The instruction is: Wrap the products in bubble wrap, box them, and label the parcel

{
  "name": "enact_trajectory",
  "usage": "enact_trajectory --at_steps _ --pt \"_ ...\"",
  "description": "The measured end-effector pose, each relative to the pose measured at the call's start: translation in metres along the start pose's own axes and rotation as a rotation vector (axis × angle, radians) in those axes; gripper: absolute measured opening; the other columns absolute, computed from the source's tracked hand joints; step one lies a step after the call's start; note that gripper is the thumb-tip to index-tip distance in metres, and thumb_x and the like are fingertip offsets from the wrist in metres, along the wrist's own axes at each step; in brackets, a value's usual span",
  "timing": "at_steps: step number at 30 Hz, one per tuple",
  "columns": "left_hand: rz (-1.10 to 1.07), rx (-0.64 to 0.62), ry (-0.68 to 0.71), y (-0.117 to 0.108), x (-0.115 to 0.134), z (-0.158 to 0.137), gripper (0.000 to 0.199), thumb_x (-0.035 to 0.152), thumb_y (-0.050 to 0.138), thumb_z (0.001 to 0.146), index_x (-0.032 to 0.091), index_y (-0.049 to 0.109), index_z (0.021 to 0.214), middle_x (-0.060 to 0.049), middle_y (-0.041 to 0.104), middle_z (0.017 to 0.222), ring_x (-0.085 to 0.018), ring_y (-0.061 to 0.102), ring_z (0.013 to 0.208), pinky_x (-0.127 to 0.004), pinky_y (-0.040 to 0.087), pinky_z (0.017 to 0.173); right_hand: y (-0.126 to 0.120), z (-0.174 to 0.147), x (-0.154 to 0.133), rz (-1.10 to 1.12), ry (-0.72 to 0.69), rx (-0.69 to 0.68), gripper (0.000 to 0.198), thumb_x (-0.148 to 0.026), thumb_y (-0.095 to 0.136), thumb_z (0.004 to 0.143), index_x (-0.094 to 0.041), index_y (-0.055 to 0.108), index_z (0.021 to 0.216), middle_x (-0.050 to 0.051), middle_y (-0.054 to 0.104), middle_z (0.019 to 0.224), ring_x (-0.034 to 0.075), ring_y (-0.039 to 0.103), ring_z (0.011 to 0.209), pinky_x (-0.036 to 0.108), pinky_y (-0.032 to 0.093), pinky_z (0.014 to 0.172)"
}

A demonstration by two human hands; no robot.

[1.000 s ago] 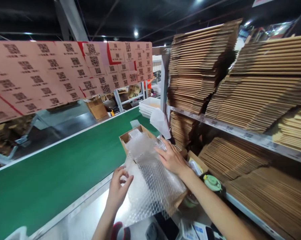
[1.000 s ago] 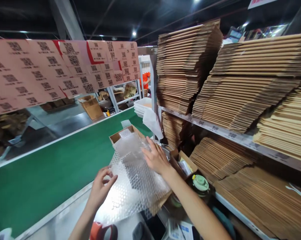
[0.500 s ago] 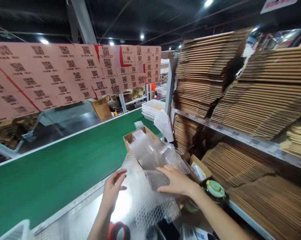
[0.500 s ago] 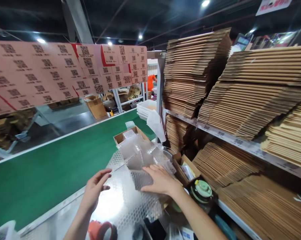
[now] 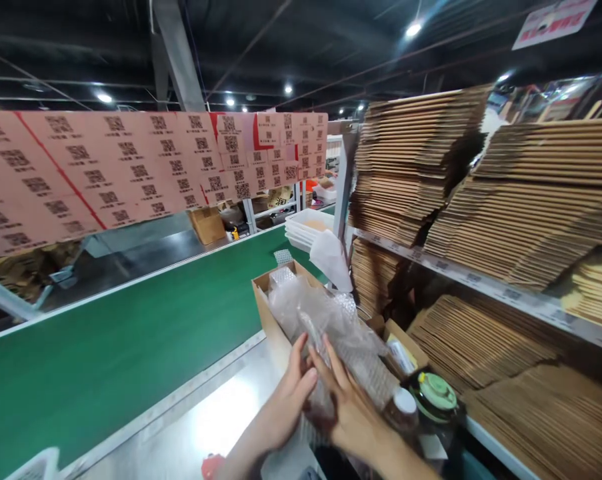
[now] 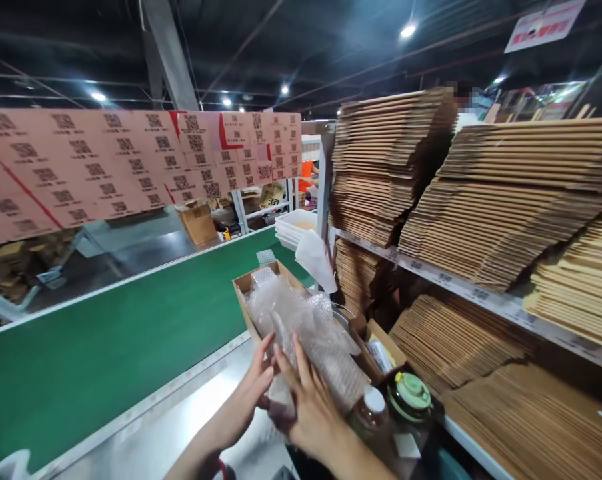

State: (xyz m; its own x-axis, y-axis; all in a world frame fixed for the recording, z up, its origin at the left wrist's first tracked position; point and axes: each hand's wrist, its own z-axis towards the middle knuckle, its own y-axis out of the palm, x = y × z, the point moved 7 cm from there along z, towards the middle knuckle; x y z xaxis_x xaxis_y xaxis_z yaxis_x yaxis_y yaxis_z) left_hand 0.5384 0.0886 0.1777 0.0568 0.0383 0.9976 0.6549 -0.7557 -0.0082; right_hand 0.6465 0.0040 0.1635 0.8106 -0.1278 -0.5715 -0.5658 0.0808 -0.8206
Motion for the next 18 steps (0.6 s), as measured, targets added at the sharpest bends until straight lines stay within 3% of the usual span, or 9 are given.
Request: enact_trajectory --at_steps 2,4,6,8,10,12,13,15,18 --pt "0.105 0.023 -0.027 -0.012 0.007 0.019 0.067 0.061 0.056 0.094 0.022 0.058 0.149 -0.019 0.065 0.144 -0.034 0.067 0.125 -0.035 0.063 0.068 -0.001 0.006 0.017 -0.021 0.074 0.072 0.086 -0.007 0.058 0.082 -0.022 0.040 0.164 0.016 0.022 0.175 0.033 0.036 0.157 0.050 0.039 0.127" --pt "0.321 0.207 0.056 -0.043 0.023 0.043 0.049 0.048 0.055 0.092 0.017 0.072 0.126 -0.017 0.077 0.110 -0.030 0.074 0.094 -0.040 0.062 0.072 -0.006 0.011 0.029 -0.044 0.123 0.115 0.080 -0.001 0.048 0.077 -0.019 0.054 0.155 0.014 0.041 0.168 0.029 0.048 0.151 0.048 0.043 0.126" --pt "0.574 0.415 0.201 -0.069 0.043 0.065 0.047 0.034 0.065 0.081 0.018 0.073 0.126 -0.016 0.076 0.118 -0.031 0.073 0.102 -0.048 0.060 0.094 -0.008 0.012 0.034 -0.054 0.126 0.144 0.077 0.000 0.045 0.075 -0.017 0.060 0.149 0.013 0.048 0.164 0.027 0.052 0.147 0.046 0.045 0.125" --pt "0.679 0.469 0.234 -0.081 0.048 0.088 0.059 0.021 0.078 0.065 0.021 0.075 0.125 -0.016 0.071 0.136 -0.037 0.066 0.124 -0.052 0.050 0.111 -0.007 0.010 0.034 -0.072 0.105 0.173 0.077 0.000 0.045 0.074 -0.018 0.062 0.146 0.012 0.048 0.164 0.028 0.056 0.144 0.045 0.049 0.122" --pt "0.643 0.470 0.185 -0.086 0.043 0.108 0.042 0.014 0.080 0.059 0.022 0.081 0.101 -0.016 0.077 0.123 -0.039 0.067 0.124 -0.052 0.048 0.112 -0.006 0.007 0.031 -0.118 0.059 0.248 0.077 0.000 0.045 0.073 -0.018 0.063 0.146 0.012 0.041 0.168 0.030 0.056 0.144 0.046 0.054 0.117" --pt "0.551 0.529 0.156 -0.093 0.041 0.120 0.014 0.016 0.075 0.068 0.021 0.079 0.080 -0.014 0.081 0.097 -0.035 0.074 0.105 -0.050 0.053 0.104 -0.006 0.006 0.023 -0.198 -0.046 0.336 0.077 0.001 0.044 0.074 -0.019 0.063 0.146 0.011 0.034 0.171 0.032 0.050 0.149 0.049 0.054 0.117" --pt "0.504 0.584 0.164 -0.099 0.044 0.123 0.010 0.019 0.070 0.075 0.021 0.077 0.080 -0.013 0.081 0.092 -0.033 0.075 0.098 -0.048 0.055 0.099 -0.004 0.008 0.019 -0.238 -0.108 0.358 0.077 0.002 0.043 0.075 -0.019 0.063 0.146 0.011 0.035 0.171 0.032 0.046 0.151 0.051 0.052 0.119" --pt "0.417 0.715 0.206 -0.118 0.060 0.121 0.022 0.025 0.058 0.085 0.018 0.075 0.097 -0.015 0.080 0.103 -0.028 0.075 0.099 -0.043 0.057 0.095 0.001 0.017 0.015 -0.293 -0.187 0.327 0.074 0.004 0.041 0.077 -0.019 0.066 0.142 0.011 0.048 0.163 0.032 0.048 0.150 0.053 0.049 0.121" --pt "0.146 1.038 0.380 -0.168 0.097 0.089 0.038 0.035 0.048 0.091 0.013 0.065 0.117 -0.017 0.073 0.124 -0.023 0.071 0.110 -0.038 0.057 0.097 0.007 0.042 0.025 -0.323 -0.107 0.209 0.066 0.005 0.039 0.080 -0.020 0.074 0.130 0.011 0.068 0.143 0.031 0.063 0.134 0.050 0.056 0.111"
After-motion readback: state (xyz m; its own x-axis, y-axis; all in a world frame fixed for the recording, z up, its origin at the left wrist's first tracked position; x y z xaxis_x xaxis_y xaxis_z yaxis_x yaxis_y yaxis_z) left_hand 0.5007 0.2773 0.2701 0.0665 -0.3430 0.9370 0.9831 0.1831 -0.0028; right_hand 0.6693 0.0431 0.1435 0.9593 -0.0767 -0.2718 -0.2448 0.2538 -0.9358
